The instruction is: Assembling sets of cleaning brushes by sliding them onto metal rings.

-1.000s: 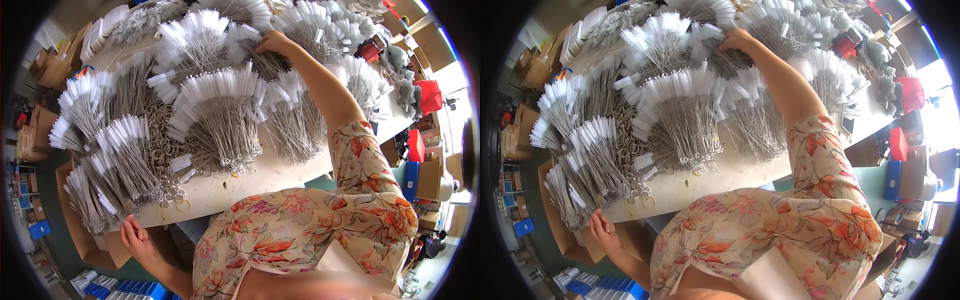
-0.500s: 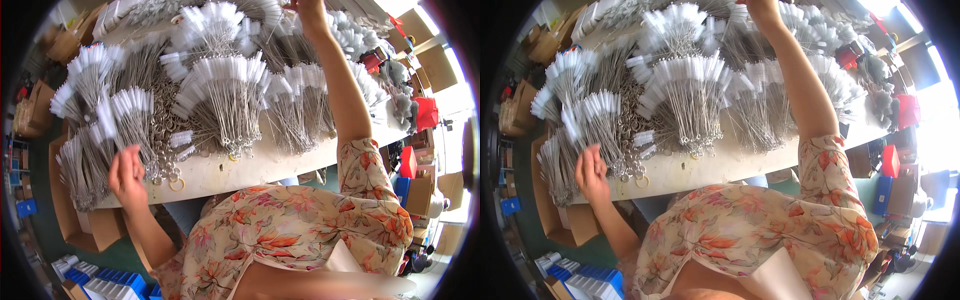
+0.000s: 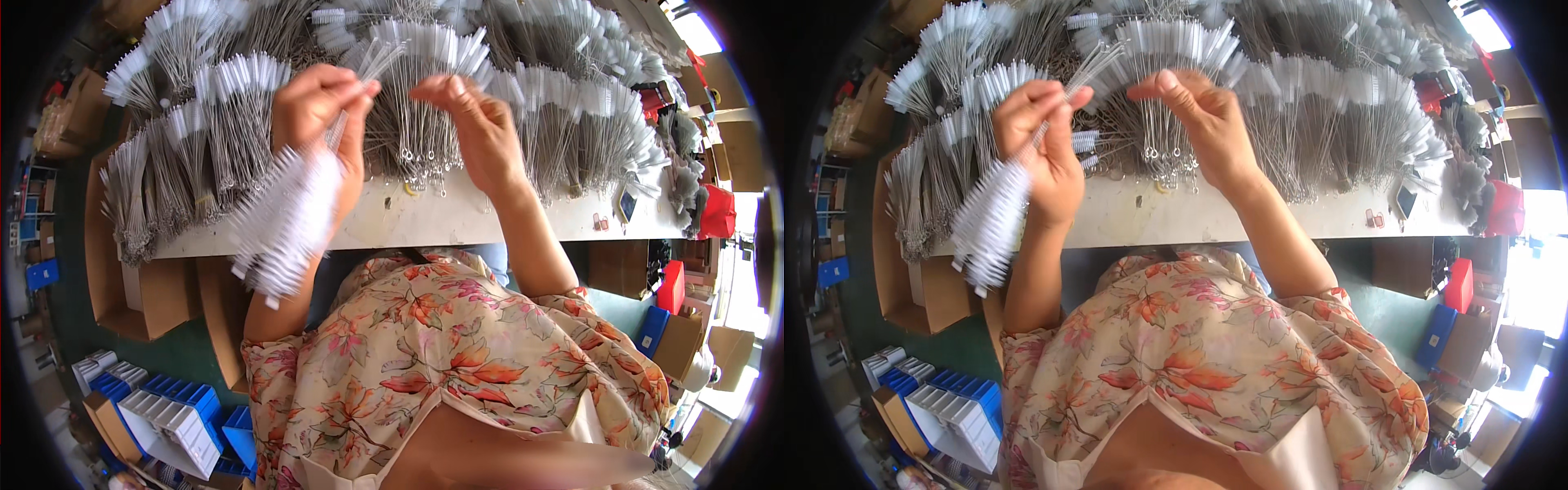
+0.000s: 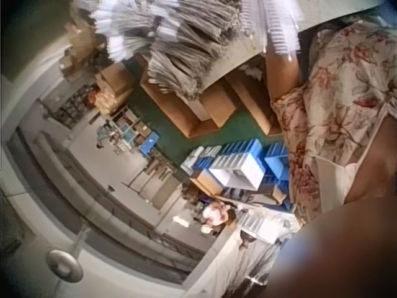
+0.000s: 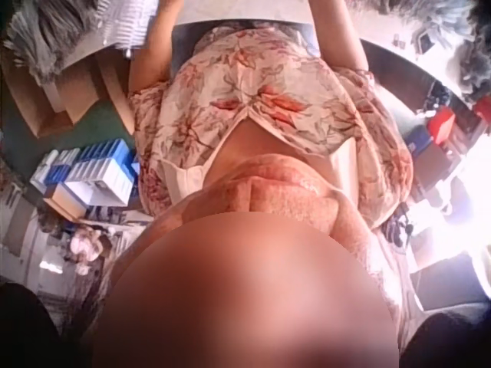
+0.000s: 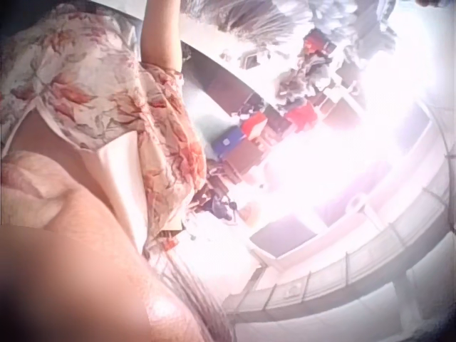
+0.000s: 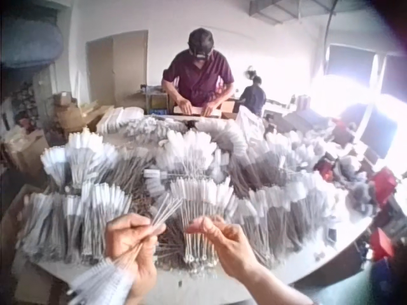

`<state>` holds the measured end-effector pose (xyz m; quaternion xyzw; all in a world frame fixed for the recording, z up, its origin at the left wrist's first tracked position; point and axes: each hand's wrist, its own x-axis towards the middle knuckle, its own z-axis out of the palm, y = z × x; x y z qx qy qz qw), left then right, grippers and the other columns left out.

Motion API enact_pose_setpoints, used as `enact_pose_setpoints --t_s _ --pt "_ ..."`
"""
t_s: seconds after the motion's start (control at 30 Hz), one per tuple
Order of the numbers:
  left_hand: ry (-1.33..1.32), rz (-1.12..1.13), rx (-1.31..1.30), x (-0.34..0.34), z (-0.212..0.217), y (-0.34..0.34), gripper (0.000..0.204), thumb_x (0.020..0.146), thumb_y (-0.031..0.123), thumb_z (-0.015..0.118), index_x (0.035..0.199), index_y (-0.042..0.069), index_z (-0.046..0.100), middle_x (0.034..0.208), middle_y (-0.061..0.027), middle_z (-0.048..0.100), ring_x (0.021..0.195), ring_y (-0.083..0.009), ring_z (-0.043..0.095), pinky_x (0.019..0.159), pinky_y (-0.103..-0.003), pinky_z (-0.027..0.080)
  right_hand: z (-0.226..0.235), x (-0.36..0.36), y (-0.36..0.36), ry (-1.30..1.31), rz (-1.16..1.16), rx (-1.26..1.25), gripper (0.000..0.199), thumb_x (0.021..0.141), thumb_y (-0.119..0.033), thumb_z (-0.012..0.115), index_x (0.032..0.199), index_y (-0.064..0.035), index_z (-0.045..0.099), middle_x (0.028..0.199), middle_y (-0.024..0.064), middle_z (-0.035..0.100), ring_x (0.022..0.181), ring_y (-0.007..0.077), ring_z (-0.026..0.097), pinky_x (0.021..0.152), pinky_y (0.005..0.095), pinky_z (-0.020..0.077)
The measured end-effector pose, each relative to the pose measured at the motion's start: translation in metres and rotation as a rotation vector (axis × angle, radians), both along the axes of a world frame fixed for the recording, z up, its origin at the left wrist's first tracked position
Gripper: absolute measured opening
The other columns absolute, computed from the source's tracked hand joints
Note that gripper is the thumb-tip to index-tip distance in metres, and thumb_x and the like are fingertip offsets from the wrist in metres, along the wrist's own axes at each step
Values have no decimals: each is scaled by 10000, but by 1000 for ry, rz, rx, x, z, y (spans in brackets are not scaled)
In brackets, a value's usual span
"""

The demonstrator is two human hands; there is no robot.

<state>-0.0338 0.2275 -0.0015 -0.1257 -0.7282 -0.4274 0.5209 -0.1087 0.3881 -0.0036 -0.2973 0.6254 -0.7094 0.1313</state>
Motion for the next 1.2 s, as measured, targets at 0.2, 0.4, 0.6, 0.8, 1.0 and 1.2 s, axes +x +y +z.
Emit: enact_pose_setpoints --t_s 0.2,0.4,0.6,0.8,1.0,1.2 --pt "-109 -25 -217 22 -53 39 265 723 -16 664 982 24 618 1017 -97 535 870 -216 546 697 -278 498 -26 27 -8 -936 213 -605 190 938 -187 460 1005 -27 538 830 29 595 748 120 560 691 253 478" --pt "-440 -73 -114 82 -84 16 281 766 44 668 1040 53 608 902 -79 602 736 -161 557 621 -265 458 30 6 50 440 426 894 115 841 -92 554 774 -45 636 664 42 603 619 99 569 542 221 439" --pt "-835 -306 128 103 -107 24 234 815 114 627 1020 13 577 813 -109 615 629 -206 606 576 -293 493 -44 47 46 1218 526 1757 72 754 -129 598 769 -66 632 772 48 628 738 192 622 606 339 477" --pt "-576 -303 30 114 -97 25 167 766 75 667 912 37 596 776 -78 608 627 -212 598 560 -293 484 -37 68 21 49 602 859 140 844 -185 558 856 -64 626 714 41 599 595 130 567 556 258 448" --pt "-559 29 -342 110 -77 -11 177 734 155 699 842 60 597 791 -80 605 633 -190 602 509 -299 474 -28 62 26 -278 594 802 194 864 -205 547 795 -45 631 706 11 600 601 90 551 553 230 437" --pt "-913 463 -457 93 -103 -55 159 754 197 683 782 86 572 748 -53 576 616 -233 590 510 -339 457 -62 59 36 810 254 1246 157 845 -173 537 761 -62 608 733 77 637 683 273 622 602 372 482"
